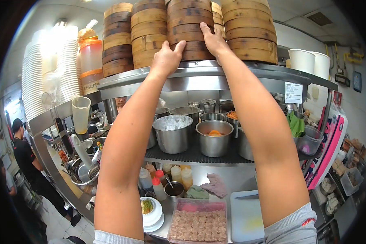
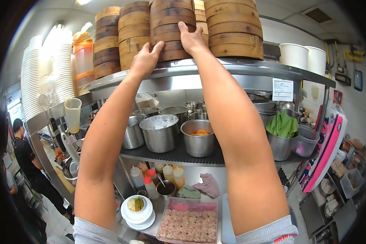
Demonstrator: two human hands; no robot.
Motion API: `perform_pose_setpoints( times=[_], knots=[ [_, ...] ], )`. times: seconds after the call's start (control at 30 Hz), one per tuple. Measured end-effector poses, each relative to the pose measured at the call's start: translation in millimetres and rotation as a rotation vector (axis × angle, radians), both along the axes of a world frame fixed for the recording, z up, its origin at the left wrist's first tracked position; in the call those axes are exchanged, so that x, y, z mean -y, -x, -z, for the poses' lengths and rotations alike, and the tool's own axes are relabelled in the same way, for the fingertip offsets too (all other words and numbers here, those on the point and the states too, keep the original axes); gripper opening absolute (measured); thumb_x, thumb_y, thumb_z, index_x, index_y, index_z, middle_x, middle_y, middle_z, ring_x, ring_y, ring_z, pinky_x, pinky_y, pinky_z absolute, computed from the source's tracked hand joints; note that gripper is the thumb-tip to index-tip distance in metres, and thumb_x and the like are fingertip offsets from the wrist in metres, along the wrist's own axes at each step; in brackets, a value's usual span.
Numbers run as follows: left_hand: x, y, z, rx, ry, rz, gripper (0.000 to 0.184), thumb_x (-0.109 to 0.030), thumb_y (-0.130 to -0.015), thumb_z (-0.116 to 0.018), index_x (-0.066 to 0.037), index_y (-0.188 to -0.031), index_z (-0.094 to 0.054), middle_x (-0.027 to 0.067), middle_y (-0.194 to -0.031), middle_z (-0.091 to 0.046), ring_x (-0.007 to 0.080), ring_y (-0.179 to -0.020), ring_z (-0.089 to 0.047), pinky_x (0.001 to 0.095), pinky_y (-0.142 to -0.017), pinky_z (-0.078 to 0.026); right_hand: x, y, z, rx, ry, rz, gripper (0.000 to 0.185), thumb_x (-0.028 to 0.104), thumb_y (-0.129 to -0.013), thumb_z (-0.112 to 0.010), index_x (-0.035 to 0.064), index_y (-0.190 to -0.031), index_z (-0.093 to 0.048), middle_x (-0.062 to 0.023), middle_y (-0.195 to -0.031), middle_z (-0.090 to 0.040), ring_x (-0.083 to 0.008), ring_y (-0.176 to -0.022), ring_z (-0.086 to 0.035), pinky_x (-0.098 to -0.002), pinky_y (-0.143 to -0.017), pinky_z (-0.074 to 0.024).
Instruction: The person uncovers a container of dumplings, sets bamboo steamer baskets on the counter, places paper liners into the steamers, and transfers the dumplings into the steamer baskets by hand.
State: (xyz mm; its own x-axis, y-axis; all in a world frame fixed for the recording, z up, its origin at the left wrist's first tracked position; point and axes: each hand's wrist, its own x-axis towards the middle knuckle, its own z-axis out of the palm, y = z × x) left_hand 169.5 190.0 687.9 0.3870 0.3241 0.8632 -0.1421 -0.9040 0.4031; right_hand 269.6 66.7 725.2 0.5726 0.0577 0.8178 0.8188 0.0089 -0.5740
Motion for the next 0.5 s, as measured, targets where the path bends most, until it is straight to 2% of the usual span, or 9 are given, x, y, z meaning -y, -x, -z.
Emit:
perform_pose_setpoints(
  times=[0.07, 0.1, 0.13, 0.2, 0.23, 0.27, 0.33, 0.47, 0.5],
  knots=[
    [5.1, -5.6, 0.7, 0.000, 0.082, 0.008, 0.096, -0.063, -0.082, -0.054, 0.007, -0.142, -0.028, 0.0326, -0.134, -0.045, 0.0399, -0.128, -0.043, 0.0397, -0.107, -0.033, -1.6, -6.8, -1.0, -0.011, 0.081, -0.032, 0.101, 0.069, -0.081, -0.045, -0.0054, -0.145, -0.018, -0.0288, -0.136, -0.044, -0.0382, -0.128, -0.044, -0.0397, -0.108, -0.0322],
    [3.0, -7.2, 0.6, -0.049, 0.081, 0.024, 0.104, -0.063, -0.079, -0.059, 0.008, -0.144, -0.019, 0.0317, -0.141, -0.037, 0.0381, -0.133, -0.038, 0.0385, -0.109, -0.030, -3.5, -8.8, 0.1, -0.001, 0.065, -0.065, 0.107, 0.070, -0.077, -0.052, -0.0063, -0.144, -0.019, -0.0277, -0.136, -0.045, -0.0373, -0.128, -0.044, -0.0380, -0.107, -0.0339],
    [-1.1, -7.4, 1.7, -0.052, 0.083, 0.025, 0.104, -0.063, -0.079, -0.059, 0.008, -0.144, -0.019, 0.0317, -0.141, -0.037, 0.0381, -0.133, -0.038, 0.0385, -0.109, -0.030, -1.5, -7.7, 3.1, -0.003, 0.067, -0.064, 0.107, 0.070, -0.077, -0.052, -0.0063, -0.144, -0.019, -0.0277, -0.136, -0.045, -0.0373, -0.128, -0.044, -0.0380, -0.107, -0.0339],
    [-8.3, -4.0, 0.6, 0.068, 0.247, 0.369, 0.113, -0.065, -0.075, -0.062, 0.005, -0.148, -0.011, 0.0288, -0.148, -0.027, 0.0362, -0.138, -0.027, 0.0410, -0.111, -0.025, 8.0, -4.0, 8.8, 0.148, 0.102, -0.119, 0.112, 0.069, -0.073, -0.060, -0.0064, -0.144, -0.018, -0.0275, -0.139, -0.042, -0.0377, -0.130, -0.042, -0.0378, -0.105, -0.0361],
    [-8.3, 2.0, -1.7, 0.062, 0.321, 0.494, 0.116, -0.065, -0.075, -0.064, 0.002, -0.149, -0.006, 0.0260, -0.151, -0.021, 0.0361, -0.140, -0.022, 0.0450, -0.111, -0.021, 14.9, -0.1, 10.4, 0.145, 0.097, -0.174, 0.122, 0.068, -0.066, -0.068, -0.0089, -0.145, -0.014, -0.0289, -0.141, -0.038, -0.0370, -0.131, -0.040, -0.0366, -0.106, -0.0367],
    [-7.3, 7.0, -3.2, 0.068, 0.365, 0.535, 0.116, -0.065, -0.074, -0.064, -0.001, -0.150, -0.004, 0.0252, -0.151, -0.021, 0.0373, -0.140, -0.022, 0.0473, -0.112, -0.018, 16.6, -1.6, 11.7, 0.138, 0.098, -0.169, 0.122, 0.068, -0.066, -0.068, -0.0089, -0.145, -0.014, -0.0289, -0.141, -0.038, -0.0370, -0.131, -0.040, -0.0366, -0.106, -0.0367],
    [-4.9, 19.5, -6.8, 0.126, 0.329, 0.493, 0.114, -0.063, -0.074, -0.065, 0.006, -0.147, -0.010, 0.0282, -0.145, -0.031, 0.0345, -0.135, -0.033, 0.0413, -0.110, -0.028, 16.5, 4.6, 13.2, 0.289, 0.063, -0.108, 0.111, 0.062, -0.068, -0.073, -0.0026, -0.144, -0.024, -0.0229, -0.136, -0.044, -0.0338, -0.124, -0.047, -0.0397, -0.104, -0.0370],
    [14.2, 38.2, -20.6, 0.149, 0.318, 0.449, 0.101, -0.068, -0.082, -0.051, 0.002, -0.147, -0.019, 0.0240, -0.145, -0.034, 0.0325, -0.135, -0.033, 0.0433, -0.110, -0.028, 39.6, 26.3, 8.2, 0.340, 0.181, -0.267, 0.122, 0.057, -0.064, -0.079, -0.0023, -0.146, -0.012, -0.0255, -0.138, -0.039, -0.0351, -0.128, -0.043, -0.0416, -0.105, -0.0367],
    [28.5, 49.3, -17.5, 0.127, 0.333, 0.489, 0.103, -0.070, -0.081, -0.051, 0.000, -0.148, -0.018, 0.0212, -0.146, -0.033, 0.0345, -0.135, -0.033, 0.0449, -0.110, -0.026, 58.6, 62.0, 16.6, 0.144, 0.242, -0.364, 0.123, 0.044, -0.063, -0.084, -0.0022, -0.147, -0.008, -0.0264, -0.144, -0.031, -0.0373, -0.132, -0.036, -0.0427, -0.108, -0.0327]
  ],
)
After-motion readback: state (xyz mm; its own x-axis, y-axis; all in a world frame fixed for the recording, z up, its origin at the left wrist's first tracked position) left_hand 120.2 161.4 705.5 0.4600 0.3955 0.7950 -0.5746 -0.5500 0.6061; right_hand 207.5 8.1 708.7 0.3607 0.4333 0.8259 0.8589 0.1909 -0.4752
